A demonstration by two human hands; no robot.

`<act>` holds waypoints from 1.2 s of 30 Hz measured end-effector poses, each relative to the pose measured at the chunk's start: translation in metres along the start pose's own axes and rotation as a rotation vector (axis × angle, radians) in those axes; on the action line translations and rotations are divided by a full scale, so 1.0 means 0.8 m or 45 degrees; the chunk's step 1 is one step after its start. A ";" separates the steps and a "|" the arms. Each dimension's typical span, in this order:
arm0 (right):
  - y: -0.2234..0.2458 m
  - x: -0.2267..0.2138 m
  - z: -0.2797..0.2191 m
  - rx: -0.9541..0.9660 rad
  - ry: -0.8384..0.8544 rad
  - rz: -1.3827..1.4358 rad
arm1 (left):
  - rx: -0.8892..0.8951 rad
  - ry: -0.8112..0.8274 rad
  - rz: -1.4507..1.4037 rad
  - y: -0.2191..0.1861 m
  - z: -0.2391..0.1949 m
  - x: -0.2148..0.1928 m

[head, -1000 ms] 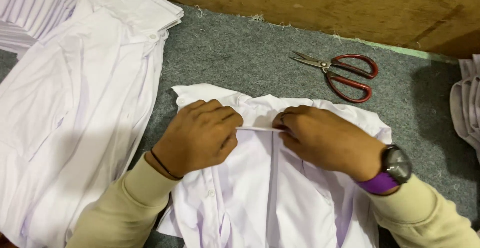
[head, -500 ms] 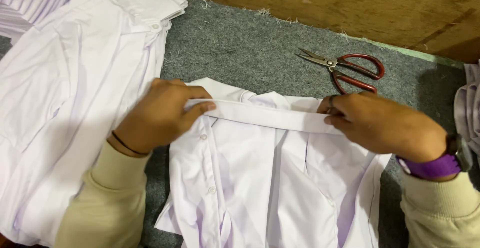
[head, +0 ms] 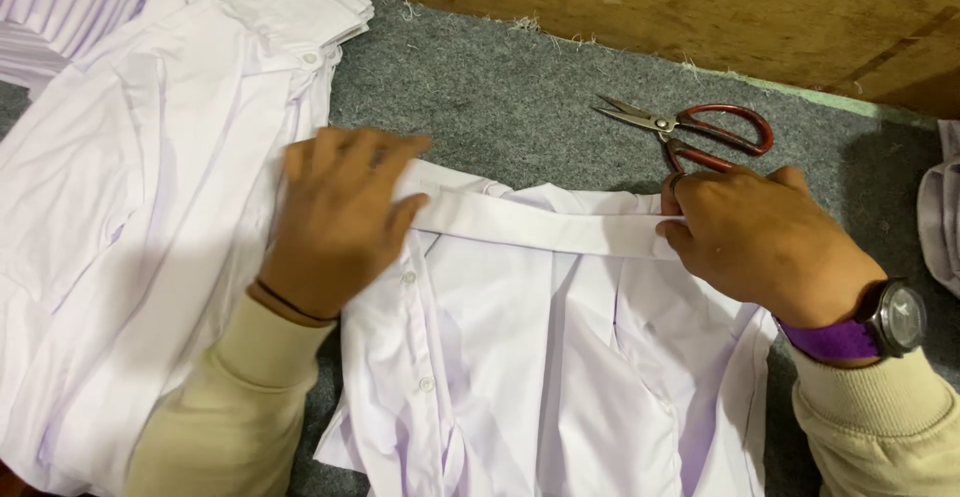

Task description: The person uses scissors to trim loose threads from the collar of a white shirt. They then fold the collar and smooth the fabric with their hands, preparing the shirt for stacking.

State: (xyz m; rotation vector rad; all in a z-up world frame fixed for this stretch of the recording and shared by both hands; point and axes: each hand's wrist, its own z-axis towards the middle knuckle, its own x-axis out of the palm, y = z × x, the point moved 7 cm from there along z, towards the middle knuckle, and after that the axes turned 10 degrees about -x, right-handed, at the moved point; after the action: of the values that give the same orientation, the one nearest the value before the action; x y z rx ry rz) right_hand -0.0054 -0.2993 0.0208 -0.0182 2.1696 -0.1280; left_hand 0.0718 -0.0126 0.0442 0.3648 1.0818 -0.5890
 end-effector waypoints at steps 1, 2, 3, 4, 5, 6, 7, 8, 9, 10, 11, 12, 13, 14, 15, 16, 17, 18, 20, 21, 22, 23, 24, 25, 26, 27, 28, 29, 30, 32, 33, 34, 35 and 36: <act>-0.002 0.005 0.001 -0.001 0.002 0.001 | 0.000 0.002 0.000 -0.009 -0.001 0.005; -0.004 0.005 0.002 -0.012 -0.067 -0.025 | 0.173 -0.077 -0.124 -0.029 -0.003 0.002; -0.005 0.005 0.003 -0.023 -0.136 -0.051 | 0.347 -0.155 -0.247 -0.048 -0.008 -0.001; -0.009 0.010 0.006 -0.023 -0.137 -0.055 | 0.344 -0.158 -0.248 -0.055 -0.006 0.000; -0.011 0.009 0.009 -0.037 -0.218 -0.125 | 0.432 -0.133 -0.233 -0.067 -0.007 0.002; -0.013 0.009 0.010 -0.048 -0.301 -0.191 | 0.525 -0.109 -0.217 -0.081 -0.008 0.004; -0.009 0.009 0.007 -0.045 -0.304 -0.191 | 0.527 -0.112 -0.216 -0.080 -0.005 0.006; -0.004 0.001 0.001 -0.027 -0.416 -0.268 | 0.522 -0.172 -0.208 -0.078 -0.004 0.004; 0.001 -0.007 -0.005 -0.007 -0.527 -0.345 | 0.517 -0.233 -0.200 -0.076 -0.002 0.003; 0.009 -0.014 -0.008 -0.006 -0.531 -0.344 | 0.520 -0.235 -0.197 -0.077 0.000 0.000; 0.030 -0.026 -0.014 -0.207 -0.656 -0.229 | 0.479 -0.336 -0.200 -0.075 0.003 -0.009; 0.049 -0.038 -0.022 -0.410 -0.781 -0.114 | 0.435 -0.437 -0.204 -0.073 0.003 -0.018; 0.055 -0.034 -0.018 -0.410 -0.783 -0.115 | 0.435 -0.439 -0.202 -0.072 0.004 -0.016; 0.072 -0.034 -0.020 -0.614 -0.875 -0.078 | 0.413 -0.432 -0.199 -0.070 0.004 -0.014; 0.089 -0.034 -0.025 -0.818 -0.968 -0.039 | 0.390 -0.425 -0.195 -0.067 0.005 -0.013; 0.092 -0.033 -0.025 -0.822 -0.972 -0.042 | 0.389 -0.429 -0.191 -0.068 0.006 -0.016; 0.099 -0.037 -0.034 -0.858 -1.130 -0.193 | 0.378 -0.452 -0.199 -0.067 0.007 -0.021; 0.106 -0.039 -0.044 -0.888 -1.286 -0.346 | 0.369 -0.476 -0.210 -0.067 0.009 -0.026; 0.102 -0.040 -0.043 -0.896 -1.302 -0.327 | 0.381 -0.453 -0.230 -0.067 0.008 -0.031; 0.100 -0.039 -0.042 -0.902 -1.315 -0.304 | 0.395 -0.425 -0.252 -0.068 0.008 -0.033; 0.098 -0.036 -0.041 -0.901 -1.314 -0.305 | 0.395 -0.425 -0.254 -0.065 0.007 -0.030; 0.095 -0.034 -0.038 -0.879 -1.311 -0.283 | 0.417 -0.396 -0.259 -0.063 0.006 -0.024; 0.090 -0.033 -0.036 -0.856 -1.310 -0.264 | 0.443 -0.371 -0.262 -0.062 0.006 -0.020; 0.087 -0.032 -0.035 -0.852 -1.312 -0.267 | 0.445 -0.375 -0.263 -0.059 0.005 -0.015; 0.081 -0.029 -0.025 -0.781 -1.207 -0.220 | 0.380 -0.303 -0.346 -0.051 0.006 -0.009; 0.074 -0.025 -0.016 -0.709 -1.101 -0.172 | 0.315 -0.231 -0.429 -0.043 0.007 -0.001; 0.070 -0.030 -0.018 -0.708 -1.102 -0.173 | 0.317 -0.232 -0.429 -0.039 0.008 -0.001; 0.062 -0.031 -0.013 -0.657 -0.986 -0.099 | 0.269 -0.149 -0.511 -0.031 0.010 0.003; 0.054 -0.031 -0.008 -0.608 -0.873 -0.029 | 0.219 -0.071 -0.591 -0.023 0.012 0.007; 0.035 -0.036 -0.009 -0.579 -0.816 0.070 | 0.169 -0.062 -0.628 -0.014 0.011 0.010; 0.024 -0.037 -0.007 -0.549 -0.755 0.171 | 0.119 -0.048 -0.668 -0.008 0.012 0.013; 0.016 -0.040 -0.011 -0.542 -0.756 0.167 | 0.123 -0.052 -0.673 -0.005 0.011 0.013; 0.002 -0.038 -0.011 -0.472 -0.682 0.233 | 0.060 -0.012 -0.677 0.002 0.011 0.018; -0.009 -0.037 -0.011 -0.405 -0.607 0.299 | -0.005 0.030 -0.678 0.010 0.011 0.022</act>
State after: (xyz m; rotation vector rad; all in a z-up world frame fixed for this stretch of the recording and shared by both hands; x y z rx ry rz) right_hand 0.0039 -0.3041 0.0511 0.0224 1.6806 0.3265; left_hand 0.0893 -0.0157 0.0321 0.0733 1.2083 -1.0553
